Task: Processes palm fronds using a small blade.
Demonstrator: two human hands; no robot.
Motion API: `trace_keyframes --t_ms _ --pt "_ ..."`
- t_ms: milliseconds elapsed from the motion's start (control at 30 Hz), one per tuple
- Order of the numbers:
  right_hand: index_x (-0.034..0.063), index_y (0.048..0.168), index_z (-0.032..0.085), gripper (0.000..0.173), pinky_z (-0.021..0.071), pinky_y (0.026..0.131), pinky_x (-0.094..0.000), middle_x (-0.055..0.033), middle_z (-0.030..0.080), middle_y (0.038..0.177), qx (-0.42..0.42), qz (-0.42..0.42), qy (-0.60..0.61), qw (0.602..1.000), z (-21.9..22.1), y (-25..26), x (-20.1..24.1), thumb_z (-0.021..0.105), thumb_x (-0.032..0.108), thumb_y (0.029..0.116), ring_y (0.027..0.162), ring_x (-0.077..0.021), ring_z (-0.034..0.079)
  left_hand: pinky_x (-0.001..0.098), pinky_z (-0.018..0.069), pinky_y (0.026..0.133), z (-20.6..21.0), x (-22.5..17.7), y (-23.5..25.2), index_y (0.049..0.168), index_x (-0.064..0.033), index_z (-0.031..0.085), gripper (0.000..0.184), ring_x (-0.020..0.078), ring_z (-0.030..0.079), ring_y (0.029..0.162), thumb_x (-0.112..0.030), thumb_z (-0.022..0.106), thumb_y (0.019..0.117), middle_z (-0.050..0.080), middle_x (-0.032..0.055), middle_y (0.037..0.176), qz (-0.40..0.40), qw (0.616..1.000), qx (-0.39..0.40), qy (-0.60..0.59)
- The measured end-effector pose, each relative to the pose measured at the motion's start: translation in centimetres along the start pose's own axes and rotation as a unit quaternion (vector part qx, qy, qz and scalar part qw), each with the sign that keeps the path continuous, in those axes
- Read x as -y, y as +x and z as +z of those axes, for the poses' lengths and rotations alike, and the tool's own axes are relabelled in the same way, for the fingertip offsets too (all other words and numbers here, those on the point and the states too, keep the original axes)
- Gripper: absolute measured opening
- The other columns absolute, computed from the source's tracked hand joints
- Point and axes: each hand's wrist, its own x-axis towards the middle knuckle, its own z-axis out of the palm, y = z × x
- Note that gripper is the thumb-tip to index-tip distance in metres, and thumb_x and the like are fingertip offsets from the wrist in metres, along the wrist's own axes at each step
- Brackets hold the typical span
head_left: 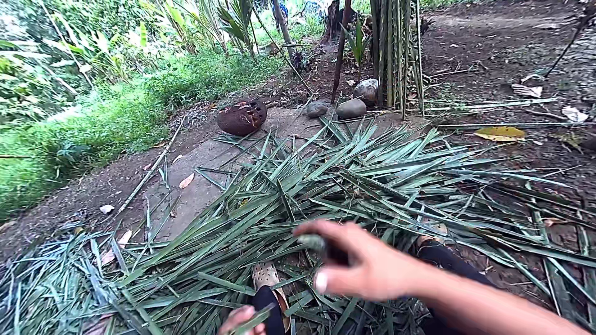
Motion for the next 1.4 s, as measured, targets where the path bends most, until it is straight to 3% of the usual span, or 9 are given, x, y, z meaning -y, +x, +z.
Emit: trace_keyframes --t_ms 100,200,267,367,467,633,833,1267,1400 --pt "0.0014 0.117 0.066 0.037 0.0419 0.046 -0.0274 -0.0052 0.054 0.061 -0.015 -0.087 -0.075 0.993 5.1 -1.4 -2.0 0.070 0.032 0.0955 0.049 -0.0111 0.048 0.0220 0.0608 0.080 4.7 0.7 1.8 0.115 -0.0246 0.076 0.023 0.0019 0.072 0.088 -0.016 0.059 0.1034 0.077 -0.0098 0.104 0.032 0.999 0.016 0.029" --pt "0.0001 0.096 0.066 0.021 0.0397 0.048 -0.0173 -0.0038 0.055 0.060 -0.111 -0.127 -0.069 0.983 5.5 -1.5 -3.3 0.063 0.021 0.0998 0.050 -0.0036 0.048 0.0232 0.0606 0.077 6.4 0.6 2.5 0.121 -0.0188 0.064 0.027 0.0044 0.072 0.086 -0.003 0.058 0.0999 0.076 -0.0081 0.101 0.037 0.999 0.003 0.031" --pt "0.0008 0.094 0.067 0.021 0.0381 0.047 -0.0174 -0.0033 0.054 0.059 -0.117 -0.131 -0.083 0.981 4.4 -1.5 -3.9 0.062 0.020 0.1000 0.049 -0.0029 0.046 0.0221 0.0609 0.077 6.0 0.3 2.6 0.123 -0.0241 0.060 0.028 0.0049 0.072 0.091 -0.011 0.063 0.0992 0.074 -0.0093 0.109 0.040 0.998 0.005 0.044" --pt "-0.0002 0.106 0.068 0.024 0.0371 0.048 -0.0154 -0.0026 0.056 0.063 -0.093 -0.099 -0.068 0.988 3.0 -1.6 -4.3 0.063 0.023 0.0996 0.050 -0.0004 0.045 0.0194 0.0616 0.074 5.6 0.3 2.9 0.107 -0.0233 0.072 0.017 0.0031 0.073 0.085 -0.010 0.066 0.0982 0.076 -0.0079 0.102 0.094 0.993 -0.044 0.054" --pt "0.0060 0.143 0.047 0.044 0.0388 0.049 -0.0160 0.0043 0.053 0.071 0.022 0.041 0.103 0.994 2.3 -2.3 -3.7 0.050 0.025 0.1033 0.053 0.0028 0.044 0.0200 0.0614 0.077 5.3 0.9 3.1 0.101 -0.0242 0.072 0.020 0.0025 0.073 0.088 -0.005 0.067 0.0960 0.077 -0.0091 0.100 0.155 0.981 -0.097 0.065" --pt "0.0161 0.148 0.033 0.044 0.0333 0.047 -0.0156 0.0091 0.045 0.070 0.153 0.136 0.360 0.910 5.3 -3.0 -2.4 0.034 0.015 0.1041 0.053 0.0019 0.040 0.0180 0.0604 0.076 6.3 1.4 2.7 0.097 -0.0254 0.076 0.018 0.0019 0.072 0.092 -0.008 0.074 0.0918 0.076 -0.0082 0.102 0.140 0.985 -0.103 -0.006" --pt "0.0168 0.142 0.044 0.037 0.0323 0.047 -0.0117 0.0129 0.046 0.069 0.059 0.085 0.425 0.900 6.9 -2.3 -2.5 0.032 0.013 0.1073 0.052 0.0054 0.039 0.0193 0.0598 0.081 6.4 1.0 2.0 0.111 -0.0255 0.076 0.019 0.0021 0.072 0.093 -0.016 0.070 0.0961 0.076 -0.0094 0.105 0.112 0.992 -0.063 0.019" --pt "0.0147 0.140 0.052 0.038 0.0321 0.046 -0.0104 0.0134 0.048 0.066 0.039 0.094 0.455 0.884 5.4 -2.4 -1.3 0.037 0.010 0.1054 0.051 0.0060 0.040 0.0207 0.0573 0.093 5.8 2.3 1.9 0.096 -0.0116 0.067 0.006 0.0031 0.068 0.107 -0.007 0.064 0.0992 0.070 -0.0077 0.107 0.339 0.911 -0.017 0.235" --pt "0.0141 0.142 0.052 0.041 0.0374 0.043 -0.0135 0.0130 0.046 0.059 -0.203 0.131 0.378 0.894 1.4 -1.2 -2.5 0.032 0.017 0.1055 0.045 0.0036 0.041 0.0186 0.0565 0.090 5.4 2.0 1.4 0.101 -0.0129 0.067 0.006 0.0024 0.067 0.106 -0.010 0.061 0.1012 0.070 -0.0092 0.109 0.347 0.908 -0.035 0.232"
